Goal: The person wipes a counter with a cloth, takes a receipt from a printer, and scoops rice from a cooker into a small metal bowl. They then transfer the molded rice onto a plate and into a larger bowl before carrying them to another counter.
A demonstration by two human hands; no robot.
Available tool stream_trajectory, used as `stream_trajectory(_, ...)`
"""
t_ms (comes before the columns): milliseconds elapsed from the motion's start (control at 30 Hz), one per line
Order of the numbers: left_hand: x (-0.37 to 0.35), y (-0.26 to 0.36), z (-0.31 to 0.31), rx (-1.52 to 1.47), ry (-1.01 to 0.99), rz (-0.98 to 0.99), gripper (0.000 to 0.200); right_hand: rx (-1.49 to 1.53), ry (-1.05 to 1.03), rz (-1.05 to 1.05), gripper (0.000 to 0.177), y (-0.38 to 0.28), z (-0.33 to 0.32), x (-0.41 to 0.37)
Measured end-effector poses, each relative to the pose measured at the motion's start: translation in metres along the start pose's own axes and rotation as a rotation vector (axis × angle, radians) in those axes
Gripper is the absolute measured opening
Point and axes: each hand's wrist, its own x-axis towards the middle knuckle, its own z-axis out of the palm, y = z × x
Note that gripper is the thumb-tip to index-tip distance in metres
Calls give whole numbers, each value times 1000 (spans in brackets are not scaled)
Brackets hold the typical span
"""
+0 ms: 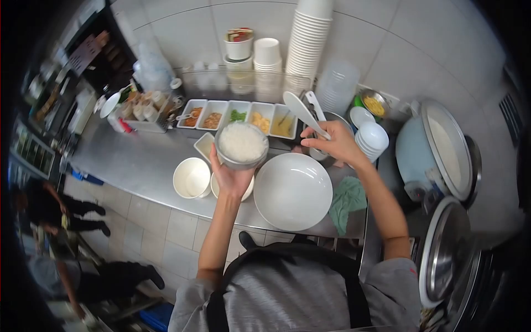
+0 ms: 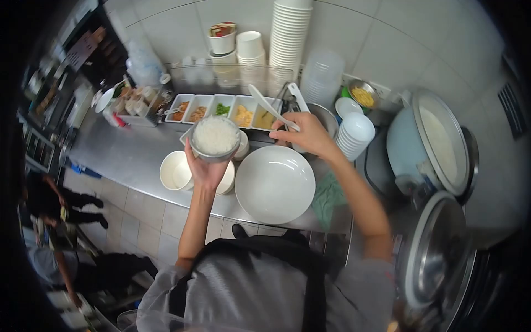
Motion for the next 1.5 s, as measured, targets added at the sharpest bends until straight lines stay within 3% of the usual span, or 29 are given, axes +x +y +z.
stream_trajectory(100,-9,-5,-40,-40,-94,-312,69,245,381,-63,23,73,34,-22)
stream_trajectory(133,-10,-10,-46,-2,-109,-425,68,337,437,82,22,79,39,-42)
stream_trajectory(233,-5,-39,-63,558,-20,-556,70,333,639,228,23,117,56,-90)
stream_trajectory(267,-10,-53,-54,697,31,-410,73,392,704,252,22,125,64,-104)
stream_trajectory(367,-6,-87,-68,1366,-253,-191,74,476,777,389,22,149,80,-139)
stream_trajectory(400,-2,-102,-77,1638,-382,196,69,482,770,398,22,152,82,-147)
stream_trajectory(500,-10,-135,-88,2202,-445,271,62,509,763,409,21,150,86,-158)
stream_trajectory(633,-10,-149,-97,2287,-489,381,48,426,753,349,20,149,90,-157)
stream_trajectory(767,-4,-138,-102,2145,-395,343,43,396,618,229,22,164,114,-133)
stream_trajectory(833,3,-120,-122,1969,-268,279,43,168,511,160,24,164,123,-117)
stream_trajectory(867,1,-102,-115,1842,-140,103,41,54,457,120,25,163,127,-108)
stream_trajectory(967,-18,-66,-92,1038,306,-260,41,-292,321,60,23,151,140,-87)
stream_trajectory(1067,-43,-48,-97,826,303,-304,50,-422,169,142,21,155,144,-68)
stream_trajectory(1133,-65,-48,-74,732,339,-300,48,-430,92,78,23,170,139,-58)
stream_trajectory(1233,-69,-53,-90,533,304,-325,41,-130,-18,148,26,162,114,-45)
stream_trajectory(1333,-67,-64,-94,305,254,-377,44,334,-87,92,14,112,86,-46)
stream_trajectory(1367,-63,-72,-138,216,197,-397,54,343,-29,110,13,101,81,-47)
stream_trajectory(1400,-68,-74,-96,151,198,-362,59,354,8,111,11,97,79,-48)
stream_trajectory(1467,-74,-80,-98,32,201,-404,59,403,185,143,18,96,83,-60)
stream_trajectory(1500,-77,-84,-109,-28,177,-433,61,197,304,68,25,96,82,-74)
